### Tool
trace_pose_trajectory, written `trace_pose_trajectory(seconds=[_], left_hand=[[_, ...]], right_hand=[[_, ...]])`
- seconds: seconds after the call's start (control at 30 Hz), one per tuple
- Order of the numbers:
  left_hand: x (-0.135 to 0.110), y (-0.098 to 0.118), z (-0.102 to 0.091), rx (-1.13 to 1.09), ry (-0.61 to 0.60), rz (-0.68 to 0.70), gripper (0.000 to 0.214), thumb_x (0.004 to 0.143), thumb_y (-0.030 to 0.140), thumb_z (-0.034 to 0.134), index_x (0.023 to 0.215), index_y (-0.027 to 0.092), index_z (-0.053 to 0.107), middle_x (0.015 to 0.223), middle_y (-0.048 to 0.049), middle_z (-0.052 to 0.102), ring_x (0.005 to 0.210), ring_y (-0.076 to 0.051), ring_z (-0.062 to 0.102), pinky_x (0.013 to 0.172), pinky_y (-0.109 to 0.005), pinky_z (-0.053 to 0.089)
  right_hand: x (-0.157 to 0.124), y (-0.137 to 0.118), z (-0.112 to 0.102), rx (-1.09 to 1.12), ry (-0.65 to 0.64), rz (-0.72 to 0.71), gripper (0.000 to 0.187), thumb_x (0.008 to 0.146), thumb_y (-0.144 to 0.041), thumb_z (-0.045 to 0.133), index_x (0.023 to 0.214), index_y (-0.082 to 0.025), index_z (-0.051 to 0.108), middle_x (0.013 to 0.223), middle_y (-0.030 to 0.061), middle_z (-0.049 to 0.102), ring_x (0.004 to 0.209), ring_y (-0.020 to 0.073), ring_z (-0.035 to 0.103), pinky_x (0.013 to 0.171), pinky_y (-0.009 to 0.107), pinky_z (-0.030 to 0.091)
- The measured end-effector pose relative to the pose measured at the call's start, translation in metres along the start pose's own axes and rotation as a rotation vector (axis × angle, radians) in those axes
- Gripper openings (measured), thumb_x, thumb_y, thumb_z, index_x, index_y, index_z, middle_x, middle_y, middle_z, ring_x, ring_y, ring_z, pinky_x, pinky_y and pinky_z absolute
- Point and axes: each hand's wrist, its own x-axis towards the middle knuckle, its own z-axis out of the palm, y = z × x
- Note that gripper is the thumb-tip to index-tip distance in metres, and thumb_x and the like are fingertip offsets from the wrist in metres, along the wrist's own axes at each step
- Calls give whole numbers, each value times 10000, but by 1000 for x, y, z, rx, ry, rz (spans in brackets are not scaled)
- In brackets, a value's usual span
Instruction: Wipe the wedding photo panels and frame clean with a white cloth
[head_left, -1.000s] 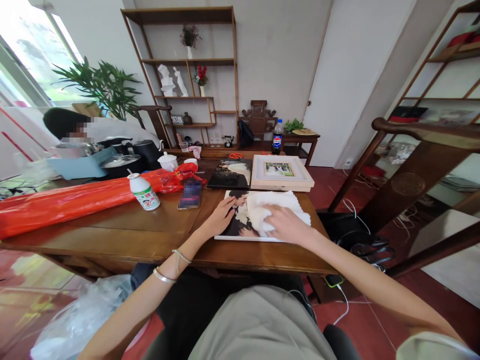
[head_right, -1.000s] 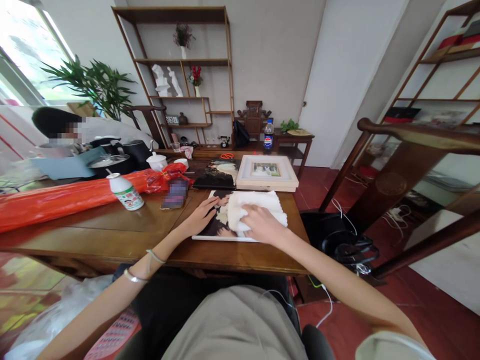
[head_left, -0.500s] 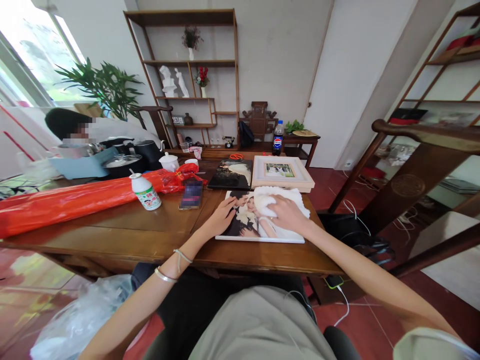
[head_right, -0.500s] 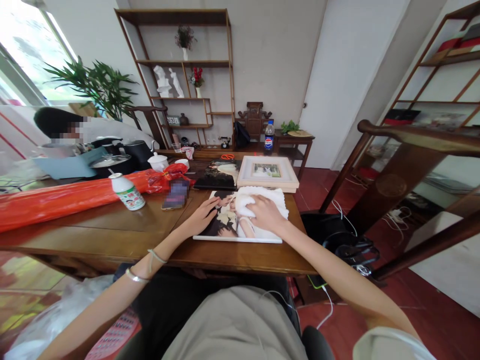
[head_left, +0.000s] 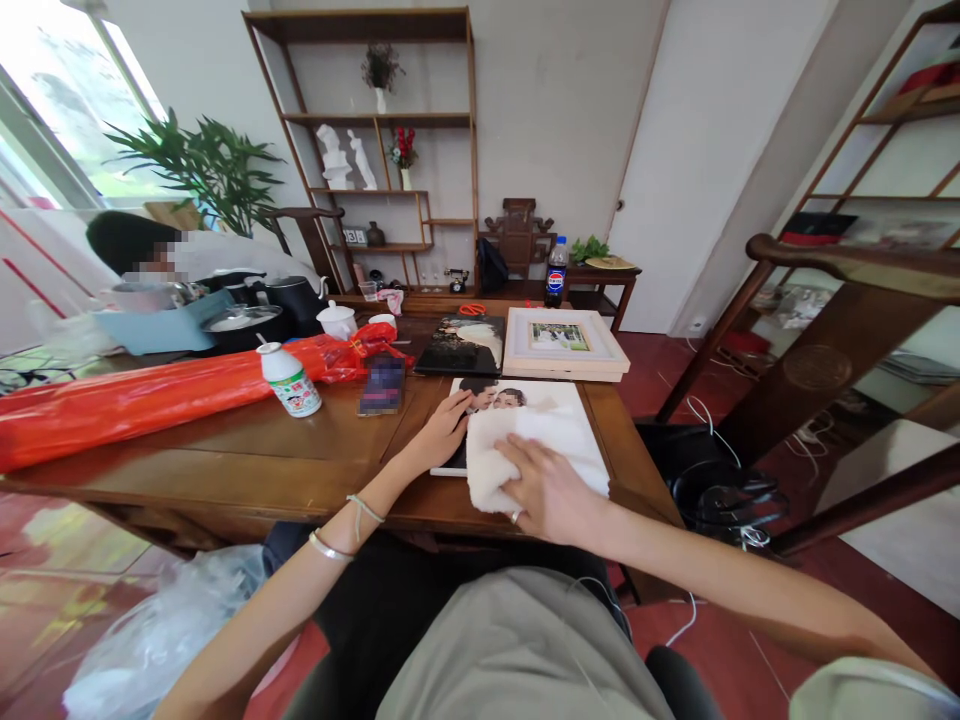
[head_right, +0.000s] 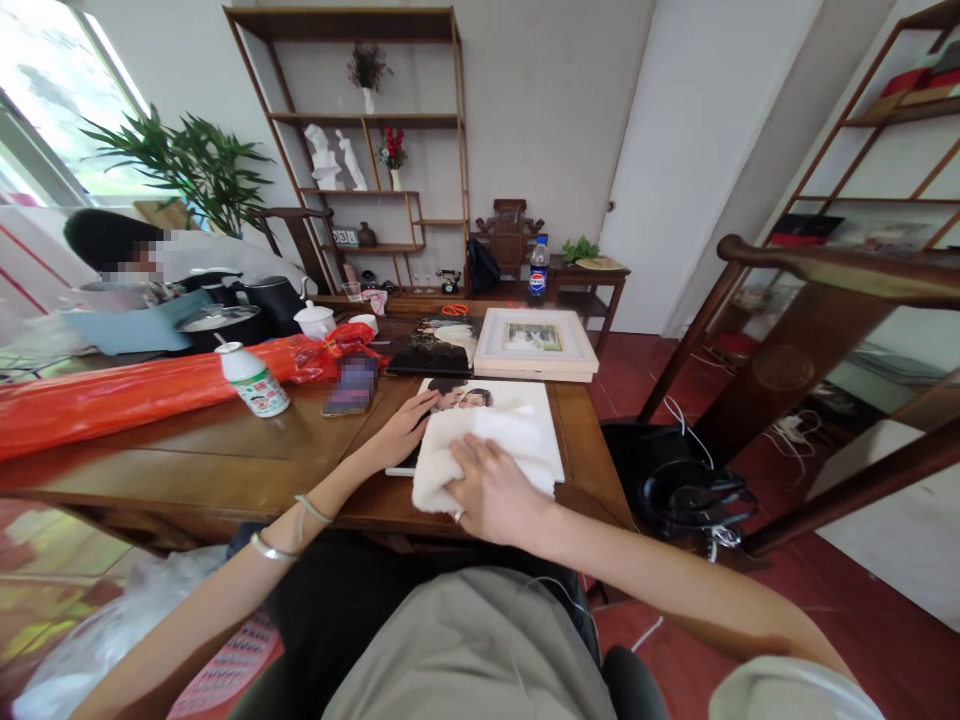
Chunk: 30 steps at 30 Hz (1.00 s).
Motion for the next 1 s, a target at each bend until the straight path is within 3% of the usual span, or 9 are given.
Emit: trace_pose_trajectory(seconds=[0.2, 0.3, 0.4, 0.6, 0.73, 0.9, 1.0], left_hand=[[1, -6, 5, -4, 37, -2, 421, 891, 269, 351, 1279, 145, 453, 1368, -131, 425, 1298, -229, 348, 1092, -440, 251], [2, -10, 8, -27, 46, -1, 415, 903, 265, 318, 1274, 148, 463, 1368, -127, 426, 1293, -224, 357, 1095, -436, 249], [2, -11, 5, -71, 29, 14, 416, 908, 273, 312, 1271, 152, 475, 1370, -129, 425, 1293, -230, 356, 1092, -427, 266], [0, -12, -4, -125, -11, 77, 414, 882, 291, 402, 1270, 177, 493, 1358, -115, 448, 1297, -244, 348, 1078, -424, 297], [0, -19, -1, -128, 1, 76, 430, 866, 273, 418, 1279, 170, 478, 1367, -120, 437, 1293, -249, 356, 1070, -438, 306], [2, -17, 2, -91, 1, 95, 399, 839, 267, 479, 1228, 189, 524, 1342, -92, 469, 1299, -249, 344, 1092, -417, 281], [3, -8, 1, -97, 20, 89, 348, 879, 225, 387, 1185, 190, 548, 1321, -79, 487, 1276, -233, 379, 1089, -413, 291]], right_hand=[[46, 47, -5, -106, -43, 252, 296, 840, -325, 485, 1007, -139, 643, 1152, 172, 539, 1020, 283, 514, 817, 378, 436], [62, 56, -5, -179, -65, 323, 366, 882, -386, 404, 1027, -145, 639, 1078, 166, 562, 957, 283, 532, 741, 363, 453], [63, 38, -2, -208, -61, 276, 362, 877, -393, 404, 974, -153, 657, 1013, 169, 571, 932, 299, 531, 706, 380, 453], [46, -34, 2, -278, -44, 90, 280, 816, -302, 478, 930, -128, 666, 1124, 259, 526, 963, 381, 511, 652, 454, 450], [45, -48, -1, -276, -44, 54, 254, 799, -275, 495, 899, -115, 665, 1115, 268, 538, 962, 380, 518, 644, 446, 453], [61, -9, -6, -127, -33, 169, 258, 821, -322, 485, 907, -161, 666, 935, 152, 618, 835, 282, 567, 621, 346, 442], [79, 29, -9, -84, -38, 270, 314, 862, -333, 420, 954, -146, 656, 953, 149, 641, 863, 277, 583, 678, 338, 432]])
